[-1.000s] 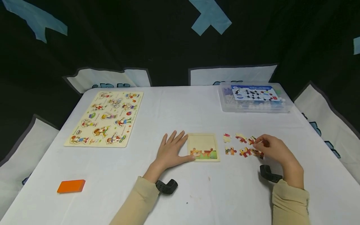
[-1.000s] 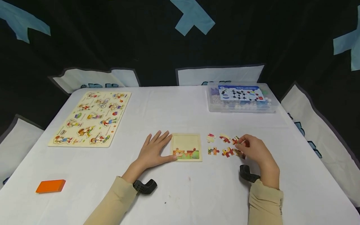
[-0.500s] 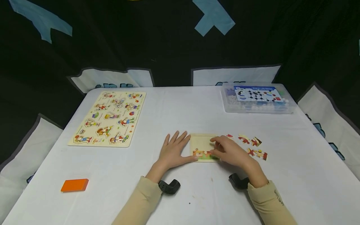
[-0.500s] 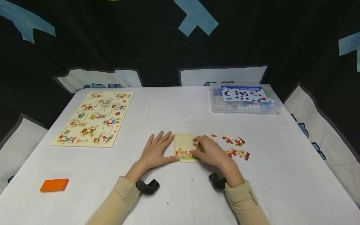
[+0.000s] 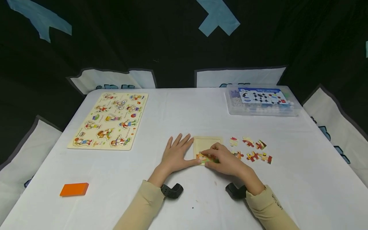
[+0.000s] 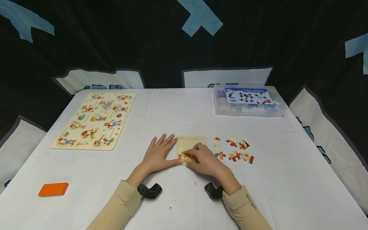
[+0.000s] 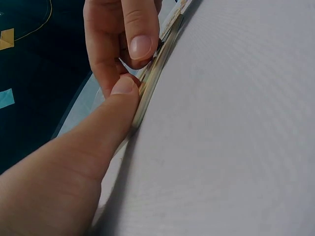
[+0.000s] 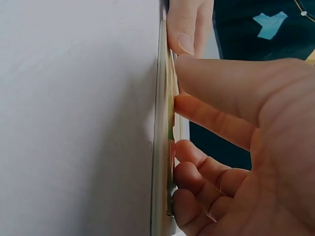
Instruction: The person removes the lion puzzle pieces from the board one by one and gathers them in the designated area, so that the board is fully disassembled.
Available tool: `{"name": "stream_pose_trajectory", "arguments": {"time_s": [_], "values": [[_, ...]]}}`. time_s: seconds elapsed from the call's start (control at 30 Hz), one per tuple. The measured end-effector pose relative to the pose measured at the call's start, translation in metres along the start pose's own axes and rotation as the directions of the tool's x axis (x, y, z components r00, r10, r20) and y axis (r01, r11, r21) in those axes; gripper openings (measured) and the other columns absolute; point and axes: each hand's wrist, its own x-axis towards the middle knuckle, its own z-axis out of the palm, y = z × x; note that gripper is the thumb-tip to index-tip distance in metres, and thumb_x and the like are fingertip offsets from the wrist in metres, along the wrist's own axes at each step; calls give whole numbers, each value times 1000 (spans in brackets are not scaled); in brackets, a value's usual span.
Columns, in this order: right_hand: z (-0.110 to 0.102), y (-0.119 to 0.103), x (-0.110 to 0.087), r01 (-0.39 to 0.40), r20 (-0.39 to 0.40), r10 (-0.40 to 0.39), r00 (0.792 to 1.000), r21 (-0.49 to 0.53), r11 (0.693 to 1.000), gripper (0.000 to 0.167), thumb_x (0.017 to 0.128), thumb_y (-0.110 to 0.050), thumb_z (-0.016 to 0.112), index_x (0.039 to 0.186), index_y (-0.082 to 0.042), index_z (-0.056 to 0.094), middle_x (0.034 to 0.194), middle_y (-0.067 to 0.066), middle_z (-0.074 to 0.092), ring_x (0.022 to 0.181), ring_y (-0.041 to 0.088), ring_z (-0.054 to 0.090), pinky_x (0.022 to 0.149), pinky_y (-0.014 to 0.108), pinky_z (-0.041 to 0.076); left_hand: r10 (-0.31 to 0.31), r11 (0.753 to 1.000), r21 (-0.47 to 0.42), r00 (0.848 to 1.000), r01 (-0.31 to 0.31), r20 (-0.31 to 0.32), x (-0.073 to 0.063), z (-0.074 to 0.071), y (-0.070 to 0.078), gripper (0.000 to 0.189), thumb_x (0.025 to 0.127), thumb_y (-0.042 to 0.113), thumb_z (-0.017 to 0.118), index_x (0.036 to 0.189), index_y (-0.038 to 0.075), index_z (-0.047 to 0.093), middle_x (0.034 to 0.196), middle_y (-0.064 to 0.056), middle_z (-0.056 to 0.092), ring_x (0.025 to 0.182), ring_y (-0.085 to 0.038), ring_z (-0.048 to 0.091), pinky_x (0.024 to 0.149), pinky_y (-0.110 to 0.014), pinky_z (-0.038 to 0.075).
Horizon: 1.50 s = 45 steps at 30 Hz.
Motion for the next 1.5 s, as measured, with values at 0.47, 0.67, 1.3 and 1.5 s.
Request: {"name": "stream_pose_trajectory", "arguments": {"time_s": [0.47,0.67,1.3,1.5], "values": [[2,0,0,26,-27,-24,999,46,999,36,83,-15,66,118,-8,59,95,3,49,80,15,44,68,30,39,3,1000,-4,1000,-3,2,0,-2,0,93,72,75,47,143,19,29,148,2,20,136,-25,8,106,-48,-2],[2,-1,0,39,-42,-37,998,37,999,36,82,-13,67,117,-8,59,95,3,51,81,15,45,70,31,40,-1,1000,-8,1000,1,5,0,-3,0,93,71,74,48,143,19,29,148,2,20,136,-25,8,106,-47,-2],[5,-2,4,59,-114,-41,993,151,987,22,83,-2,61,105,-4,62,93,3,59,76,14,48,67,29,44,3,1000,-9,1000,-3,3,0,-1,0,93,72,73,49,143,18,30,148,0,21,136,-26,9,106,-48,-2],[6,-2,5,62,-135,-36,990,198,978,16,83,0,61,98,-4,62,87,2,59,71,10,51,62,26,46,26,1000,-12,999,-26,-34,-1,-1,0,94,72,77,44,142,15,33,147,-3,26,135,-28,13,106,-49,0]]}}
